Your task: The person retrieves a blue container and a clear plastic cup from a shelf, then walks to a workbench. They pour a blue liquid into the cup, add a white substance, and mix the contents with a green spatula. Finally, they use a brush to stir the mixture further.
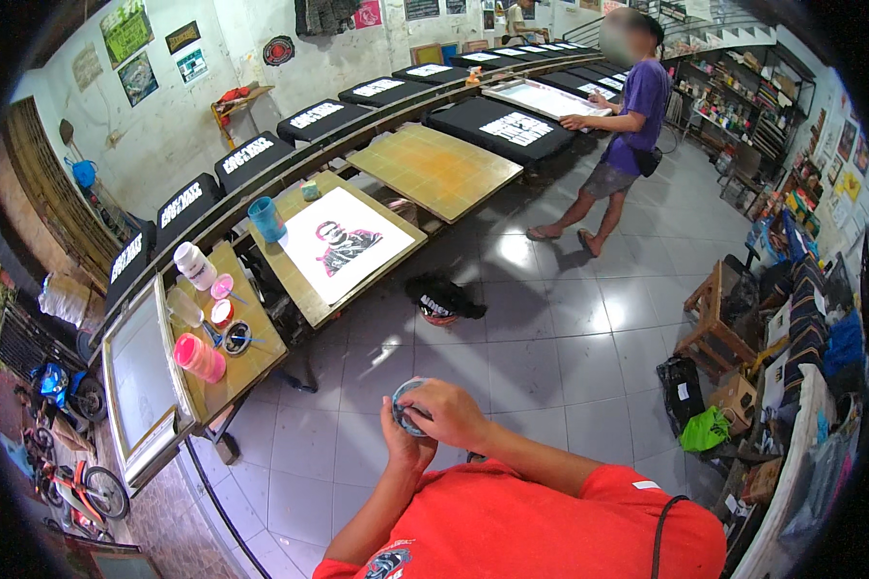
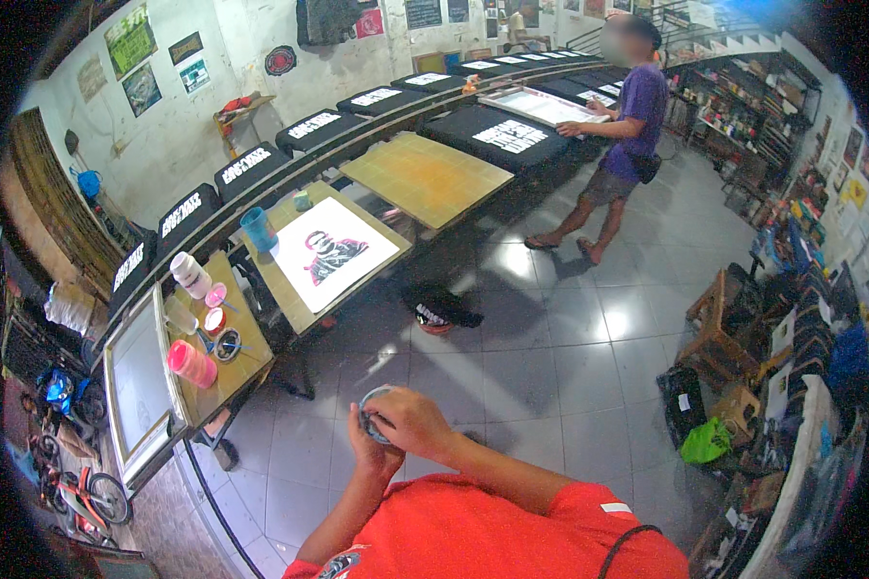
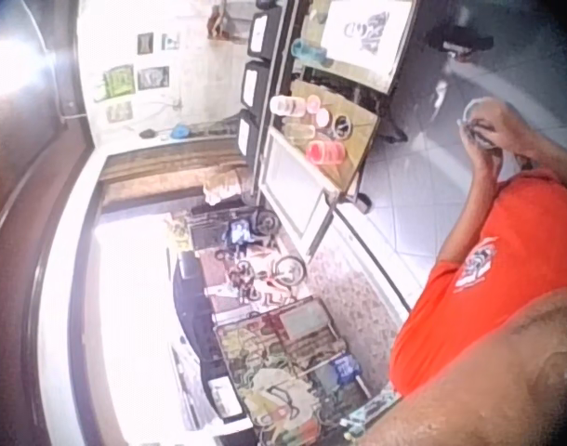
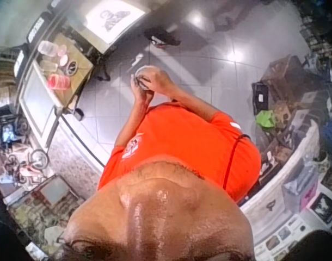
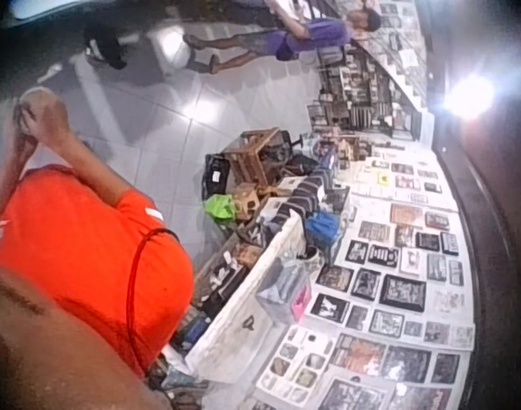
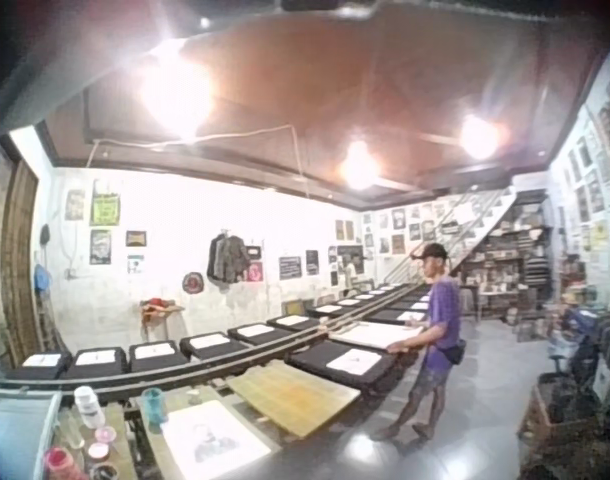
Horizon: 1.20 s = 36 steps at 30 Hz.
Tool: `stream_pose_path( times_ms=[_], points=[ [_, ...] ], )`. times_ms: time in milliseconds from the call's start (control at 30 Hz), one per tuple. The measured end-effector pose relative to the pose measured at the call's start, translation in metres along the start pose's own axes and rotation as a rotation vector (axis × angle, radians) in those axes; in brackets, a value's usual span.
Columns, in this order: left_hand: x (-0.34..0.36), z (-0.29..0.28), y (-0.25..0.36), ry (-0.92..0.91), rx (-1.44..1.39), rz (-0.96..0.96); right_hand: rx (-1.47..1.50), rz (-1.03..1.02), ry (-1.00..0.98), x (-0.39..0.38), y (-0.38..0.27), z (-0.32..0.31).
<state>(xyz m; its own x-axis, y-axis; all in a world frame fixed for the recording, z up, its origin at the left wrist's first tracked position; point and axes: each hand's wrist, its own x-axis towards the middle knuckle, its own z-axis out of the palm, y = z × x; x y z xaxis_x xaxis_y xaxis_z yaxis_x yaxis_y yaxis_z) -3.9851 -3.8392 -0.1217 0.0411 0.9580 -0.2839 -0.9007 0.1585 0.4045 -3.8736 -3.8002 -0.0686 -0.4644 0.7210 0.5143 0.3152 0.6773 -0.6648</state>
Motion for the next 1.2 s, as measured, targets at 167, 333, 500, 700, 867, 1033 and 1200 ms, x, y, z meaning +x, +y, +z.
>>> stream_pose_path(
  times_ms=[167,333,500,700,867,1033,1200],
  points=[
    [-0.002,-0.004,-0.003,-0.027,-0.004,-0.016,-0.052,-0.060,0.013,-0.007,0.001,-0.001],
    [-0.007,-0.006,-0.005,-0.058,-0.010,-0.012,-0.075,-0.054,-0.010,-0.012,-0.005,-0.005],
    [-0.017,-0.004,-0.005,-0.050,-0.013,-0.018,-0.091,-0.036,-0.028,-0.019,-0.013,-0.006],
    [-0.031,-0.001,-0.004,-0.036,-0.015,-0.018,-0.051,0.006,-0.020,-0.029,-0.017,0.000],
    [-0.043,-0.003,0.000,-0.016,-0.011,0.000,-0.030,0.030,-0.072,-0.035,-0.026,0.005],
    [-0.047,-0.018,0.003,-0.009,-0.024,0.015,-0.009,-0.004,-0.072,-0.036,-0.033,0.013],
    [-0.056,-0.027,0.007,0.006,-0.052,0.004,-0.004,-0.024,-0.102,-0.036,-0.040,0.020]
  ],
)
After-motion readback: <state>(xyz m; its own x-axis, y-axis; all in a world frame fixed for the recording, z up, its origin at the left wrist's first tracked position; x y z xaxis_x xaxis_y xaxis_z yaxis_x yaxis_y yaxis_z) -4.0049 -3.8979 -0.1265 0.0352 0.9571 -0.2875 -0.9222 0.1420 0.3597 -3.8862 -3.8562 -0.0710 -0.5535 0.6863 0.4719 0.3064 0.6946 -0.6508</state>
